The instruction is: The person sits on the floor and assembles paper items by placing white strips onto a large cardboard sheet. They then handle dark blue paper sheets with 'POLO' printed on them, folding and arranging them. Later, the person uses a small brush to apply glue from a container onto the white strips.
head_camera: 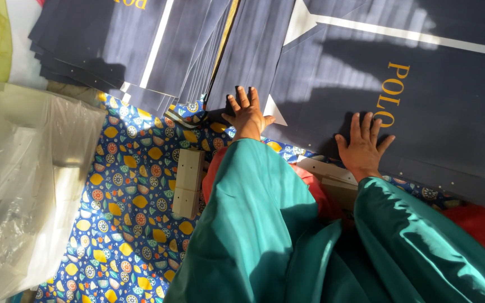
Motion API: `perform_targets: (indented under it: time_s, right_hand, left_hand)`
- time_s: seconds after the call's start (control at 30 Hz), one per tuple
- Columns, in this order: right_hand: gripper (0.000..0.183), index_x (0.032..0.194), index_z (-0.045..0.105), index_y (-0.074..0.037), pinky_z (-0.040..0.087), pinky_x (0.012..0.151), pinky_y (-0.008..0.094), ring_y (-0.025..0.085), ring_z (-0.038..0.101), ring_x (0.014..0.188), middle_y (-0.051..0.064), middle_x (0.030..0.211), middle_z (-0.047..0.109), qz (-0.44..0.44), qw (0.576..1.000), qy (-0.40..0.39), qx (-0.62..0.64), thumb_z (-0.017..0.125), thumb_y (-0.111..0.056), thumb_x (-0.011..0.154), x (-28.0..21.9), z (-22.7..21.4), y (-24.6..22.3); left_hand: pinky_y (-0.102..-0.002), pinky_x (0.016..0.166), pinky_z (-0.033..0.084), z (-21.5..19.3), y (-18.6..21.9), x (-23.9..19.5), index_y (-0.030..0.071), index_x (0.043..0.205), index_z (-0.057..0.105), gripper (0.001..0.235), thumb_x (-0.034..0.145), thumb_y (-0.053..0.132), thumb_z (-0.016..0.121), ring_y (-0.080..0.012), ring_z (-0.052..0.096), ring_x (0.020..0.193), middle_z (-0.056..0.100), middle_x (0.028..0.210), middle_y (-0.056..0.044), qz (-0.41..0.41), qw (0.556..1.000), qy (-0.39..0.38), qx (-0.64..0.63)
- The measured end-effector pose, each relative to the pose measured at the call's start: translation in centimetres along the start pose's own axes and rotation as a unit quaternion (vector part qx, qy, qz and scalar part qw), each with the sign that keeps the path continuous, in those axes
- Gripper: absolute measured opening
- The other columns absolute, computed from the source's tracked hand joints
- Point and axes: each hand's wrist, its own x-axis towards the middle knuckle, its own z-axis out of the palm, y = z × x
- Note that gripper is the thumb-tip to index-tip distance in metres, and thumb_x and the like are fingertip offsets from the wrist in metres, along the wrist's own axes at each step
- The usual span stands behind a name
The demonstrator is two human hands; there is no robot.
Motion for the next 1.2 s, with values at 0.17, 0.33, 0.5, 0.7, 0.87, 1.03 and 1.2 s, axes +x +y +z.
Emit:
perform_targets:
  time_s: [0.17, 0.33, 0.5, 0.7, 0.87, 1.03, 1.2]
  right_hand:
    - [0.083, 0.170, 0.012, -0.026, -0.009, 0.120, 0.074, 0.038, -0.003, 0.161, 0.014, 0.176, 0.006, 0.038, 0.999, -0.017, -0.033, 0.045, -0.056, 0.100, 1.1, 0.9, -3.5]
    - [0.081, 0.168, 0.008, -0.032, -0.010, 0.122, 0.070, 0.035, -0.007, 0.161, 0.009, 0.176, 0.000, 0.043, 0.993, -0.091, -0.068, 0.041, -0.061, 0.100, 2.4, 1.5, -11.1]
    - [0.082, 0.168, 0.000, -0.033, -0.013, 0.123, 0.068, 0.033, -0.012, 0.160, 0.007, 0.175, -0.008, 0.060, 0.989, -0.121, -0.063, 0.037, -0.063, 0.101, 2.5, 2.0, -10.4]
    - [0.079, 0.167, 0.033, -0.013, 0.025, 0.113, 0.077, 0.049, 0.032, 0.151, 0.028, 0.168, 0.028, -0.038, 0.978, 0.180, -0.101, 0.063, -0.041, 0.100, -0.3, 1.5, 2.3]
    - [0.072, 0.167, 0.012, -0.024, -0.010, 0.118, 0.072, 0.038, -0.012, 0.159, 0.016, 0.173, -0.009, 0.287, 0.957, -0.040, 0.019, 0.033, -0.046, 0.101, -3.4, -8.8, 8.6]
    - [0.076, 0.167, 0.000, -0.026, -0.011, 0.119, 0.071, 0.036, -0.016, 0.159, 0.011, 0.173, -0.016, 0.393, 0.915, -0.090, 0.027, 0.029, -0.048, 0.099, -5.0, -14.6, 11.6]
    - [0.072, 0.166, -0.006, -0.033, -0.012, 0.122, 0.070, 0.033, -0.017, 0.160, 0.002, 0.174, -0.020, 0.419, 0.897, -0.135, 0.034, 0.028, -0.045, 0.104, -5.4, -17.0, 10.5]
  left_hand:
    - [-0.083, 0.113, 0.001, 0.3, 0.1, 0.3, 0.027, 0.166, -0.013, 0.102, 0.101, 0.058, 0.059, -0.0431, -0.019, 0.157, -0.027, 0.171, -0.009, 0.002, 1.000, -0.013, -0.002]
    - [-0.082, 0.114, -0.001, -0.2, -0.2, 0.2, 0.027, 0.165, -0.015, 0.103, 0.101, 0.058, 0.059, -0.0433, -0.022, 0.156, -0.028, 0.170, -0.009, 0.006, 1.000, -0.029, -0.009]
    - [-0.078, 0.117, 0.001, -0.7, 0.3, -0.6, 0.027, 0.167, -0.010, 0.101, 0.101, 0.056, 0.060, -0.0412, -0.018, 0.158, -0.024, 0.172, -0.007, 0.006, 0.999, -0.031, -0.005]
    - [-0.078, 0.117, -0.002, -0.6, -0.4, -0.1, 0.028, 0.166, -0.013, 0.102, 0.101, 0.060, 0.057, -0.0403, -0.022, 0.156, -0.028, 0.170, -0.005, 0.012, 0.999, -0.031, -0.008]
    - [-0.069, 0.123, -0.001, -1.0, 0.3, -0.3, 0.038, 0.165, -0.011, 0.112, 0.092, 0.054, 0.073, -0.0349, -0.028, 0.156, -0.036, 0.167, 0.005, -0.026, 0.998, -0.036, -0.052]
    - [-0.069, 0.123, -0.002, -0.6, 0.0, -0.4, 0.038, 0.166, -0.008, 0.109, 0.093, 0.051, 0.072, -0.0337, -0.027, 0.157, -0.034, 0.168, 0.005, -0.020, 0.997, -0.026, -0.071]
    - [-0.066, 0.125, -0.006, 0.0, -1.3, 0.2, 0.039, 0.166, 0.000, 0.095, 0.099, 0.037, 0.067, -0.0298, -0.028, 0.157, -0.031, 0.169, 0.010, 0.004, 0.993, -0.012, -0.116]
